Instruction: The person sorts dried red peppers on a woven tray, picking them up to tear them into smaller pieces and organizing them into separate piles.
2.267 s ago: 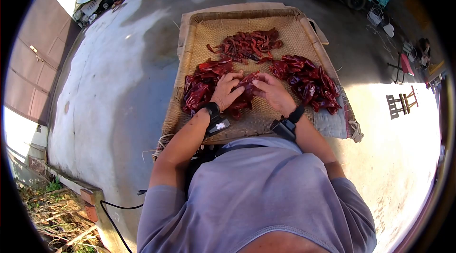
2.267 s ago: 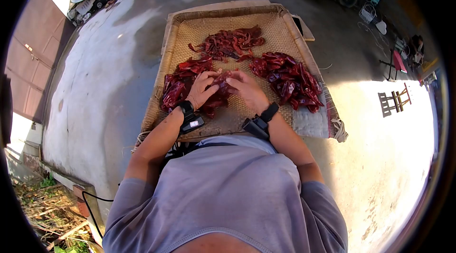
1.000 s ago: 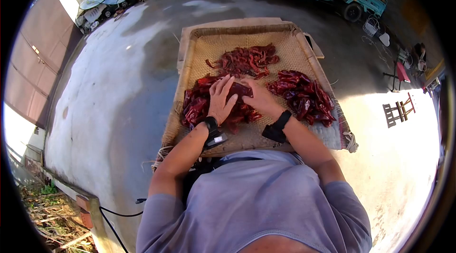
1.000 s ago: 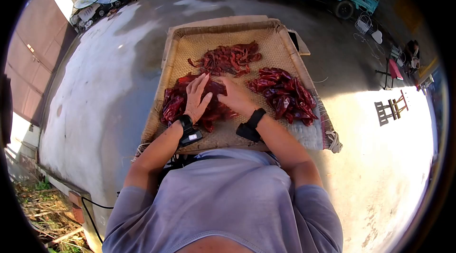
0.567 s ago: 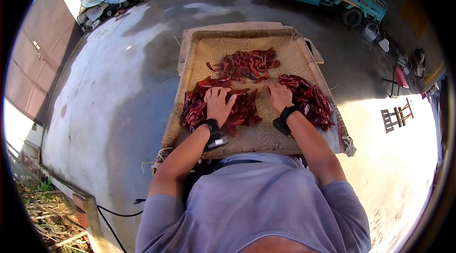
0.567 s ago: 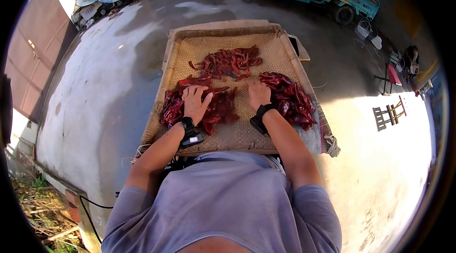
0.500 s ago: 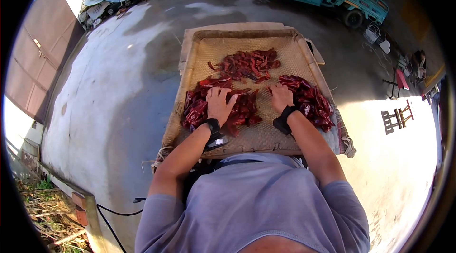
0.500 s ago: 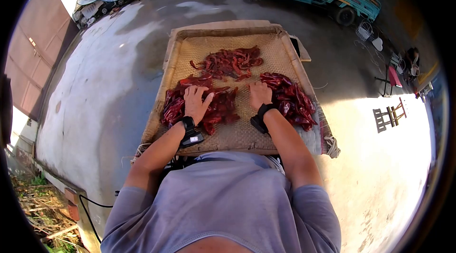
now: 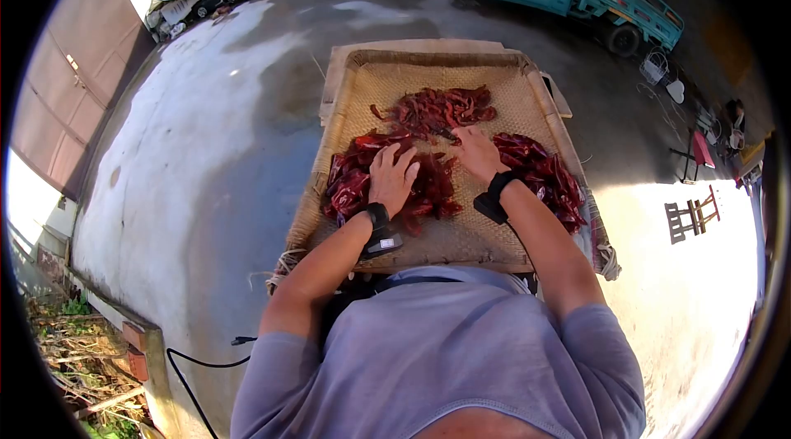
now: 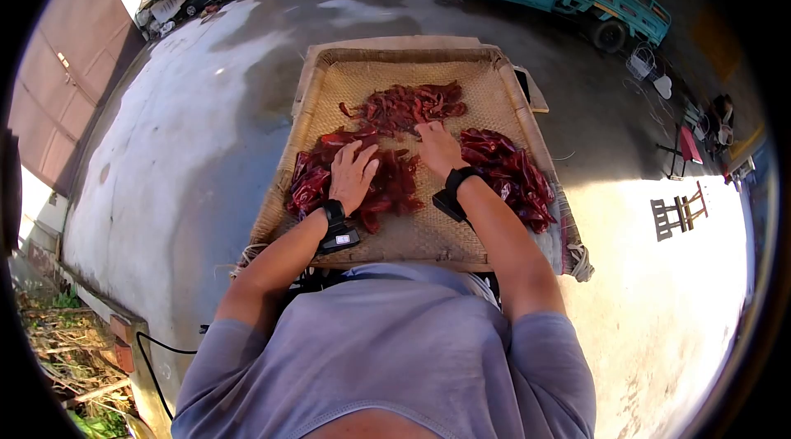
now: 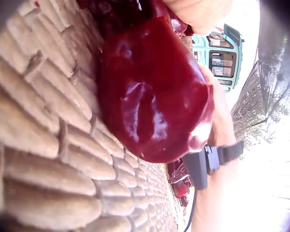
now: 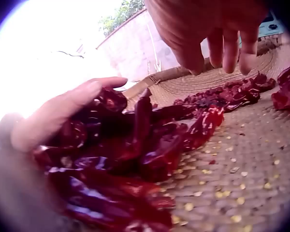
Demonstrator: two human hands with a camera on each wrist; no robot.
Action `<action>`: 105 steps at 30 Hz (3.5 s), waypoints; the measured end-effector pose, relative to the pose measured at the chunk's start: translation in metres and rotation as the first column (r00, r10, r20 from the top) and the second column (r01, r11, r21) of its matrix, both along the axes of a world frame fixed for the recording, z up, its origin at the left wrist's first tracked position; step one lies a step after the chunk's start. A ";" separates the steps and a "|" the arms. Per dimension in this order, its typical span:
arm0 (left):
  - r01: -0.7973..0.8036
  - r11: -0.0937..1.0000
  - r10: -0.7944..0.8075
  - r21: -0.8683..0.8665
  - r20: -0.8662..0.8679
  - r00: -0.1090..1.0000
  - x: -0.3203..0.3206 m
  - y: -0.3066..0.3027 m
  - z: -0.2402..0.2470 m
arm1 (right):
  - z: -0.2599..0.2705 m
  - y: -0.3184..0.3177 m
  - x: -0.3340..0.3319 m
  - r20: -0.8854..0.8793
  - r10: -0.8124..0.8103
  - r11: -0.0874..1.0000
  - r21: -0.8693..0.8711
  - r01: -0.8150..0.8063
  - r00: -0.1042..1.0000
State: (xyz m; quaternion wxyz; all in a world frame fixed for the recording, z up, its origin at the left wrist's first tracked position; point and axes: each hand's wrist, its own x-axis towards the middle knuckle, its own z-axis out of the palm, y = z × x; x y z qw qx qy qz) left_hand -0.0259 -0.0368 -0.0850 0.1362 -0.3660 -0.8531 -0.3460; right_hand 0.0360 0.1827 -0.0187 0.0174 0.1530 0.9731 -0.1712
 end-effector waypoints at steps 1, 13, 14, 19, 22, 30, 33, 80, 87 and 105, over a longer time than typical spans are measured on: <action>0.009 0.999 -0.010 -0.045 -0.037 0.999 -0.002 0.000 -0.004 | -0.010 0.010 -0.005 0.012 -0.011 0.998 0.061 0.010 1.000; 0.002 0.998 -0.003 -0.066 -0.003 1.000 -0.004 0.000 -0.008 | -0.045 0.031 -0.019 0.041 -0.182 0.937 0.310 0.161 0.982; -0.001 0.998 0.001 -0.063 0.000 1.000 -0.004 0.000 -0.009 | -0.047 0.034 -0.021 0.023 -0.178 0.939 0.302 0.163 0.984; 0.006 0.999 -0.005 -0.051 0.009 1.000 -0.003 0.000 -0.008 | -0.049 0.014 -0.033 -0.117 -0.068 0.993 0.084 0.078 0.991; 0.010 0.998 -0.009 -0.058 0.021 1.000 -0.002 0.001 -0.006 | -0.044 0.004 -0.041 0.054 0.085 0.989 -0.127 -0.077 0.995; 0.020 0.998 -0.018 -0.061 0.030 0.999 -0.004 -0.001 -0.006 | -0.047 0.046 -0.006 -0.152 -0.061 0.917 0.382 0.115 0.986; 0.018 1.000 -0.018 -0.009 -0.012 1.000 -0.004 0.000 -0.008 | -0.041 0.080 0.010 -0.079 -0.210 0.828 0.516 0.220 0.974; 0.032 0.993 -0.020 -0.114 0.099 0.995 -0.003 -0.001 -0.004 | -0.009 -0.031 0.012 -0.227 0.134 0.812 -0.533 -0.239 0.965; 0.047 0.999 -0.045 -0.016 0.140 0.989 -0.006 -0.002 -0.007 | 0.019 -0.039 0.044 -0.209 0.313 0.931 -0.127 -0.343 0.927; 0.045 0.999 -0.047 0.011 0.197 0.979 -0.005 -0.001 -0.005 | 0.016 -0.012 0.034 -0.165 -0.061 0.998 -0.017 0.059 0.984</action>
